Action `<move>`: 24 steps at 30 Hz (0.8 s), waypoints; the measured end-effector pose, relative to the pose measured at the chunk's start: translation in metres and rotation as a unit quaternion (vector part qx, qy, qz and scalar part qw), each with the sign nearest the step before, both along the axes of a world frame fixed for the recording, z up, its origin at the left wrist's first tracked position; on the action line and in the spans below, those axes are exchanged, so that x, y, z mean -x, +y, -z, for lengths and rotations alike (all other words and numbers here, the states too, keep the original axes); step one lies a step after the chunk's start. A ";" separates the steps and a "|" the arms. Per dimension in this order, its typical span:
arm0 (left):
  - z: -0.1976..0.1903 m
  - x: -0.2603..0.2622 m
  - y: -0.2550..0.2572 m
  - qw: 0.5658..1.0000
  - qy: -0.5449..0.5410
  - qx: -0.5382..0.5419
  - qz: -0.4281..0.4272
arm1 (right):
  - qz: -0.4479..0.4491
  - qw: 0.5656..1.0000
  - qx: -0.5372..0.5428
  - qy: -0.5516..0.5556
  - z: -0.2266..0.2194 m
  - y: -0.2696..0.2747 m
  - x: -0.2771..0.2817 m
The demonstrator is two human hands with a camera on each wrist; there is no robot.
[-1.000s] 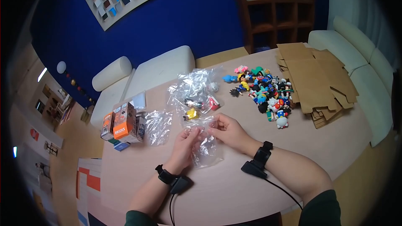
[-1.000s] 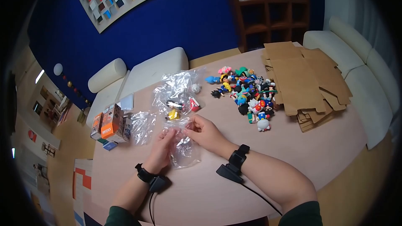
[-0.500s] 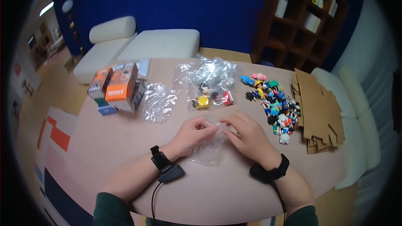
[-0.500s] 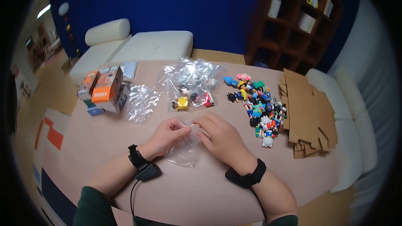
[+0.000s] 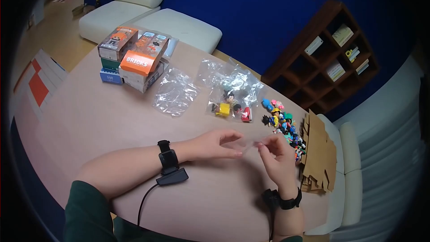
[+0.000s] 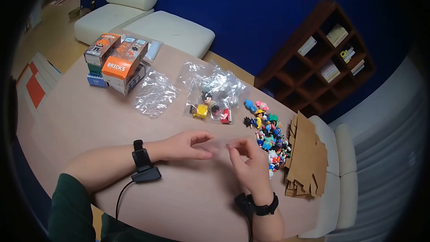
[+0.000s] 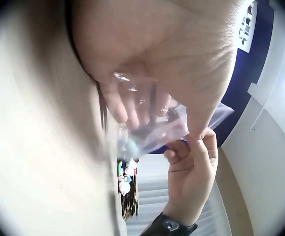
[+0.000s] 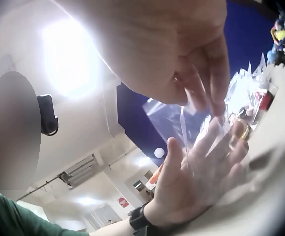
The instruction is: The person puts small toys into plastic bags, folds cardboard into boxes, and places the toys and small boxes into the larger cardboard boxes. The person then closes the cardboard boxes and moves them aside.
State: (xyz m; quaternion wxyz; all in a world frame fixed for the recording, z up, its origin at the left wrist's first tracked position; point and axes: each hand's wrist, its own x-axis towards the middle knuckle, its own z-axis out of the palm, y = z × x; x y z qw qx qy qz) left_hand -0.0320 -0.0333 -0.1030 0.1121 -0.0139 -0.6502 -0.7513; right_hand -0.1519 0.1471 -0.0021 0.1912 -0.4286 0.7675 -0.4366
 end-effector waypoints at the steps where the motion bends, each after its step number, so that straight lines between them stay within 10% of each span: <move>1: -0.004 -0.002 0.000 1.000 0.003 -0.001 0.000 | -0.017 0.995 0.040 0.089 -0.001 -0.001 -0.001; 4: -0.010 -0.004 -0.002 0.994 -0.036 -0.077 0.063 | -0.070 0.966 0.045 0.245 -0.011 0.000 -0.004; 6: 0.007 0.002 -0.001 0.997 0.047 0.046 -0.040 | -0.128 0.952 -0.016 0.278 -0.015 0.001 -0.009; 16: -0.019 -0.009 0.000 0.988 0.064 0.142 0.025 | -0.109 0.977 -0.095 0.154 -0.033 0.016 -0.013; 24: -0.017 -0.008 -0.003 0.970 0.082 0.226 0.045 | -0.210 0.919 -0.263 0.205 -0.024 0.013 -0.005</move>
